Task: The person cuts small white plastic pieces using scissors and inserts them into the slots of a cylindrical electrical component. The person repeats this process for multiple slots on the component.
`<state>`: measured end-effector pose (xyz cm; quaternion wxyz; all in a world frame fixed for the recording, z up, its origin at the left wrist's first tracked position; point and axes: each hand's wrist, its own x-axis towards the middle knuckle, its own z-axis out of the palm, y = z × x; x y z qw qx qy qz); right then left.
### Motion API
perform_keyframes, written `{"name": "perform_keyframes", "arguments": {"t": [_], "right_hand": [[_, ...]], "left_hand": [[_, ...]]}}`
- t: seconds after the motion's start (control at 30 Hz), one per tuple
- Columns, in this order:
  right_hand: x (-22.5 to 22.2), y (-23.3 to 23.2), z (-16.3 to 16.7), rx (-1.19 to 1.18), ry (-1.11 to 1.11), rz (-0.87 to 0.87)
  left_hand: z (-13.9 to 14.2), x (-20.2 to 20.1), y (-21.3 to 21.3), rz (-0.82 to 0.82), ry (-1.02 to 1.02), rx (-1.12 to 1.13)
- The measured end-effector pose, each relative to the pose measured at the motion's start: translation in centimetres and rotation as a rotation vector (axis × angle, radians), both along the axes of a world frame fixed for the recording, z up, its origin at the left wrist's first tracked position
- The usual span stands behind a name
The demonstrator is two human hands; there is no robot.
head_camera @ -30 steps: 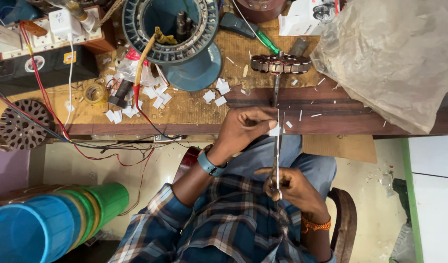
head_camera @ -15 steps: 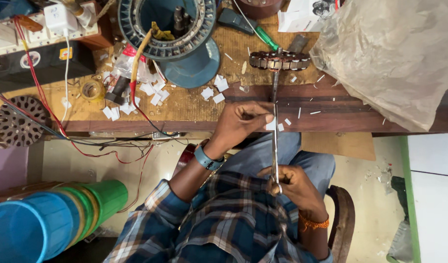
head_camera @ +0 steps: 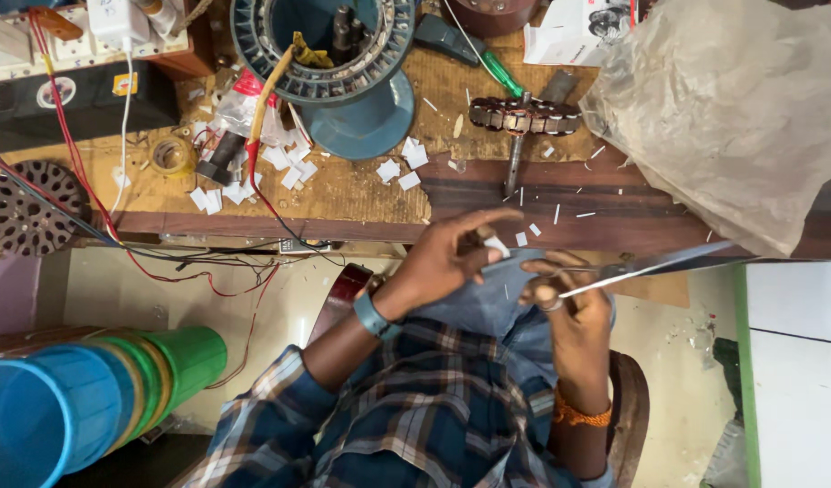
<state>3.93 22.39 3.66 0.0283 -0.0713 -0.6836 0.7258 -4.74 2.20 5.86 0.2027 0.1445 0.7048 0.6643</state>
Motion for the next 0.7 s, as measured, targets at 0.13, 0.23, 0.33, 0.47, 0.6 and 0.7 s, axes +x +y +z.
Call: {"name": "perform_keyframes", "arguments": {"t": [0.13, 0.23, 0.33, 0.47, 0.6, 0.7], "right_hand": [[-0.8, -1.3, 0.4, 0.059, -0.082, -0.005], [-1.0, -0.9, -0.4, 0.039, -0.099, 0.027], [-1.0, -0.1, -1.0, -0.001, -0.147, 0.048], [-0.5, 0.3, -1.3, 0.030, -0.204, 0.039], [0.3, -0.2, -1.8, 0.167, -0.122, -0.004], [0.7, -0.7, -2.8, 0.269, -0.109, -0.054]], "left_hand": [[1.1, 1.4, 0.2, -0.033, 0.184, -0.128], [1.1, 2.1, 0.4, -0.076, 0.304, -0.215], [0.0, 2.4, 0.8, -0.115, 0.347, -0.285], [-2.1, 2.2, 1.9, -0.070, 0.294, -0.089], [-3.6, 3.0, 2.6, -0.018, -0.108, 0.051], [-4.3, 3.4, 2.9, -0.026, -0.023, -0.041]]}}
